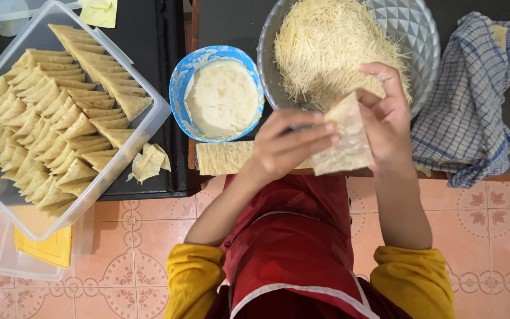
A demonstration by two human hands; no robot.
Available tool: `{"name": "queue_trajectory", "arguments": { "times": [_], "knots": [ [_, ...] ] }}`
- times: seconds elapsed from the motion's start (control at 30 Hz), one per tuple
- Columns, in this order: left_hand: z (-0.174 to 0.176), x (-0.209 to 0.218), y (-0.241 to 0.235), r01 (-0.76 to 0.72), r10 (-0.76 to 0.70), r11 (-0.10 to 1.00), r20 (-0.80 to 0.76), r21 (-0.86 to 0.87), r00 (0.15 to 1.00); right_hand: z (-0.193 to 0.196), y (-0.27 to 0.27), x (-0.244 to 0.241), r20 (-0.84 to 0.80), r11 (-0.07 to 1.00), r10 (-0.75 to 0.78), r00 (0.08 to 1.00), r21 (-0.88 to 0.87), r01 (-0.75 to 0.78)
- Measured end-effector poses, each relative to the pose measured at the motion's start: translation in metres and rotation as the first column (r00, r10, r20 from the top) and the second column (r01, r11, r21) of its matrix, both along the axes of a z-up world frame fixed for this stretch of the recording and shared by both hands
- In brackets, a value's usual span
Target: The person folds thin pastry sheets into cone shapes, fills them with shredded ingredients from a metal bowl, and seals the edges. The completed samosas are placed into a large plastic container. The person repeats this process continuously.
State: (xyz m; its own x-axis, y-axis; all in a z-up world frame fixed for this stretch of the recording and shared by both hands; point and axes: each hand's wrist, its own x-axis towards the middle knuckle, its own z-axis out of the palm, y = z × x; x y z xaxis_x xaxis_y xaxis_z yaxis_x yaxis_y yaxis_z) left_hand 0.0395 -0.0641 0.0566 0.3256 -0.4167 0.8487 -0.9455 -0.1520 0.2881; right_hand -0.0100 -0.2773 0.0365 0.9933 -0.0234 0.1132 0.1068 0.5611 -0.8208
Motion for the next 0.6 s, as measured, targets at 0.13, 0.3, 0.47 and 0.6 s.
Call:
{"name": "queue_trajectory", "arguments": {
  "times": [0.13,0.3,0.47,0.6],
  "knots": [
    [-0.004,0.007,0.019,0.011,-0.018,0.999,0.162,0.048,0.987,0.015,0.01,-0.011,-0.054,0.997,0.038,0.998,-0.059,-0.042],
    [0.005,-0.001,0.014,0.016,-0.018,0.997,-0.034,-0.07,0.999,0.005,0.027,-0.014,-0.045,0.996,0.087,0.995,0.026,-0.086],
    [0.035,0.0,0.033,0.253,-0.284,0.958,-0.349,-0.132,0.893,0.0,0.039,-0.016,0.073,0.993,-0.005,0.997,-0.121,0.013],
    [0.031,-0.008,0.047,0.133,-0.102,0.991,-0.619,0.004,0.779,0.006,0.053,-0.02,0.134,0.932,-0.151,0.979,-0.311,0.186]
  ]
}}
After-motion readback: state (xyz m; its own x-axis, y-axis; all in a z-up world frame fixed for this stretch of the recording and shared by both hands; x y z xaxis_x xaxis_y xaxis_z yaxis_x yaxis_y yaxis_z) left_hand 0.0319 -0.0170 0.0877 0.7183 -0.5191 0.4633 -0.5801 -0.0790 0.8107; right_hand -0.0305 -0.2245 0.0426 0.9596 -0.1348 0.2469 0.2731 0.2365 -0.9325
